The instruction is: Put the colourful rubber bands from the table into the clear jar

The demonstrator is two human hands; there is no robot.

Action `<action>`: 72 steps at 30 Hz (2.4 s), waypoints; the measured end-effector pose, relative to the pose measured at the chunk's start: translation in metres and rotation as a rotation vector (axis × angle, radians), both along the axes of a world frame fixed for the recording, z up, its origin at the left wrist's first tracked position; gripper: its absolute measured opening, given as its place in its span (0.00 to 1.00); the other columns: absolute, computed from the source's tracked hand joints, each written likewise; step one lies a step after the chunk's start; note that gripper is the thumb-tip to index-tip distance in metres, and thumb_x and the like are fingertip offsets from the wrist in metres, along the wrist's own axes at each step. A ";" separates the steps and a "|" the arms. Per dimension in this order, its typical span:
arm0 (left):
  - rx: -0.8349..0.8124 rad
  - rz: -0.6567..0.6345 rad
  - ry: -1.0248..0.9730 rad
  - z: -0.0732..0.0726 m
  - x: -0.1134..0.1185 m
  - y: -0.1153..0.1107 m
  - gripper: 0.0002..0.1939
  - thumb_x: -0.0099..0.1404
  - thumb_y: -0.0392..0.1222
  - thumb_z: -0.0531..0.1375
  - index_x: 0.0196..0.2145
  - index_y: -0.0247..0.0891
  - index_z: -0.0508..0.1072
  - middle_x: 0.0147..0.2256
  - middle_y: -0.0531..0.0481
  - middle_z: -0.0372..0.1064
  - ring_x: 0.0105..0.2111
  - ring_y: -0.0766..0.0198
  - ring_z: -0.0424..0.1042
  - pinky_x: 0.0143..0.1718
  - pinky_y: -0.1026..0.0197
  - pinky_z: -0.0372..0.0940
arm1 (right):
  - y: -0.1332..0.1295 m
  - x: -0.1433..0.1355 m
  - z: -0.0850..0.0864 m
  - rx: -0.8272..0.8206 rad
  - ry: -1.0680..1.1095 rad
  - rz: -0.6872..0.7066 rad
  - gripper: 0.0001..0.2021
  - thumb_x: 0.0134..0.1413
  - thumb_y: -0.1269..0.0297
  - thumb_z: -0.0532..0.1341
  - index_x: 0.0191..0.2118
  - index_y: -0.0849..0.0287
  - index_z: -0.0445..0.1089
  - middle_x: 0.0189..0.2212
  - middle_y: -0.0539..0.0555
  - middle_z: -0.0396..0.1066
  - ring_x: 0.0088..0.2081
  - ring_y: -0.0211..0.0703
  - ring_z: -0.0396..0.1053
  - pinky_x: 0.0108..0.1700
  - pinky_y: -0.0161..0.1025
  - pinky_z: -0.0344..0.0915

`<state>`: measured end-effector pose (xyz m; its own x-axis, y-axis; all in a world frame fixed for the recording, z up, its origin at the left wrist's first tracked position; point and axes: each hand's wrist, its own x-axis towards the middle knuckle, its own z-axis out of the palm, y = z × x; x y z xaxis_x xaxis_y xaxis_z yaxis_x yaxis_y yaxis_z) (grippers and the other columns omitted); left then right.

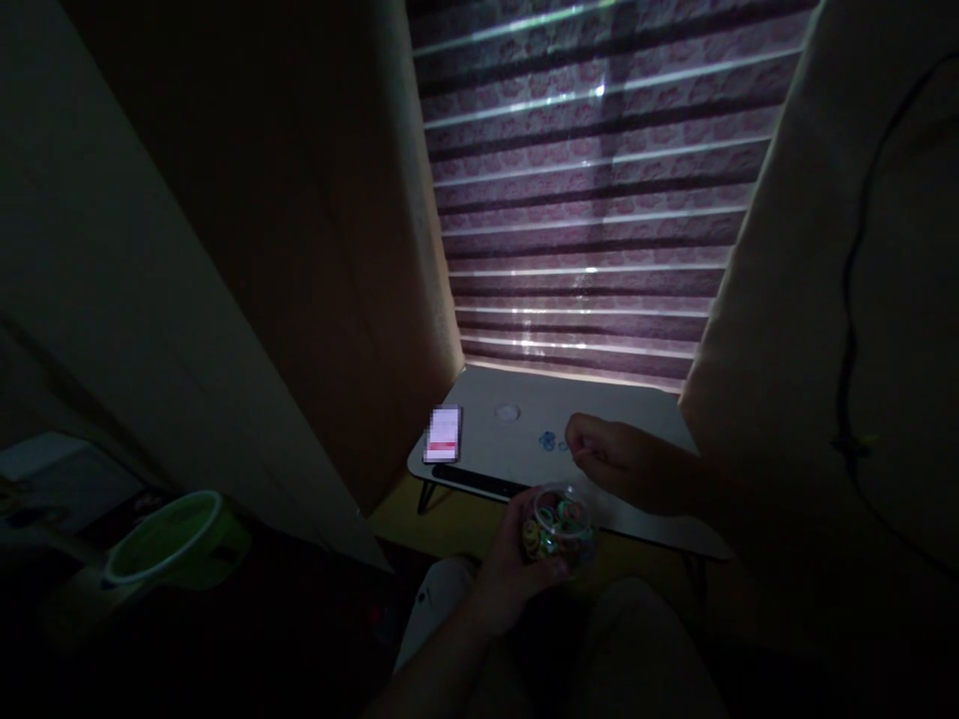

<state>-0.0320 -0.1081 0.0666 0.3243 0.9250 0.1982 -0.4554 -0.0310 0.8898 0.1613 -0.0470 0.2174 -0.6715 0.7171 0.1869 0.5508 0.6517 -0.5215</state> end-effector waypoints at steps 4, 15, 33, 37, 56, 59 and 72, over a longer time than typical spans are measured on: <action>-0.010 0.007 0.008 -0.001 -0.001 0.001 0.42 0.48 0.50 0.75 0.58 0.43 0.64 0.55 0.41 0.67 0.55 0.45 0.67 0.56 0.46 0.62 | 0.000 -0.002 0.001 -0.003 -0.010 0.049 0.04 0.58 0.66 0.53 0.31 0.56 0.59 0.23 0.46 0.59 0.26 0.36 0.55 0.29 0.35 0.51; 0.013 -0.001 0.022 0.006 0.001 0.002 0.41 0.48 0.49 0.75 0.57 0.43 0.65 0.54 0.42 0.68 0.54 0.47 0.68 0.57 0.45 0.61 | -0.001 -0.004 0.000 -0.036 -0.088 0.058 0.05 0.58 0.66 0.55 0.32 0.59 0.65 0.24 0.47 0.64 0.26 0.36 0.59 0.30 0.35 0.53; -0.007 -0.014 -0.001 0.008 0.002 0.003 0.42 0.48 0.48 0.76 0.58 0.43 0.64 0.54 0.43 0.68 0.53 0.48 0.69 0.54 0.49 0.63 | -0.001 -0.006 -0.001 -0.035 -0.116 0.189 0.12 0.64 0.67 0.53 0.38 0.62 0.75 0.32 0.55 0.76 0.33 0.40 0.70 0.36 0.36 0.61; -0.007 -0.016 0.006 0.009 0.003 0.003 0.42 0.48 0.48 0.76 0.58 0.42 0.64 0.55 0.42 0.68 0.54 0.47 0.68 0.56 0.48 0.62 | -0.003 -0.007 0.000 -0.061 -0.129 0.191 0.14 0.63 0.70 0.52 0.40 0.62 0.75 0.34 0.56 0.77 0.35 0.41 0.72 0.38 0.37 0.62; 0.027 -0.007 0.025 0.011 0.001 0.004 0.41 0.49 0.47 0.75 0.57 0.42 0.65 0.55 0.42 0.68 0.54 0.48 0.68 0.55 0.49 0.62 | 0.001 -0.002 0.010 0.041 -0.063 0.200 0.11 0.61 0.67 0.55 0.38 0.60 0.75 0.31 0.52 0.77 0.32 0.38 0.71 0.35 0.35 0.61; 0.033 0.007 0.025 0.010 0.001 0.005 0.42 0.49 0.47 0.75 0.58 0.42 0.65 0.56 0.42 0.67 0.55 0.46 0.67 0.57 0.48 0.61 | 0.003 0.001 0.015 0.078 -0.051 0.180 0.10 0.61 0.66 0.55 0.38 0.59 0.75 0.32 0.52 0.77 0.33 0.39 0.72 0.35 0.35 0.61; 0.025 -0.026 -0.002 0.011 0.004 0.006 0.42 0.49 0.46 0.75 0.58 0.43 0.64 0.54 0.43 0.68 0.53 0.49 0.69 0.54 0.49 0.61 | -0.001 -0.001 0.014 0.026 -0.096 0.219 0.12 0.61 0.69 0.55 0.39 0.59 0.77 0.34 0.54 0.79 0.35 0.40 0.73 0.38 0.36 0.63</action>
<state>-0.0280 -0.1023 0.0781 0.3473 0.9110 0.2224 -0.4583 -0.0419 0.8878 0.1606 -0.0484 0.2309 -0.8258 0.5484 0.1316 0.4411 0.7735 -0.4551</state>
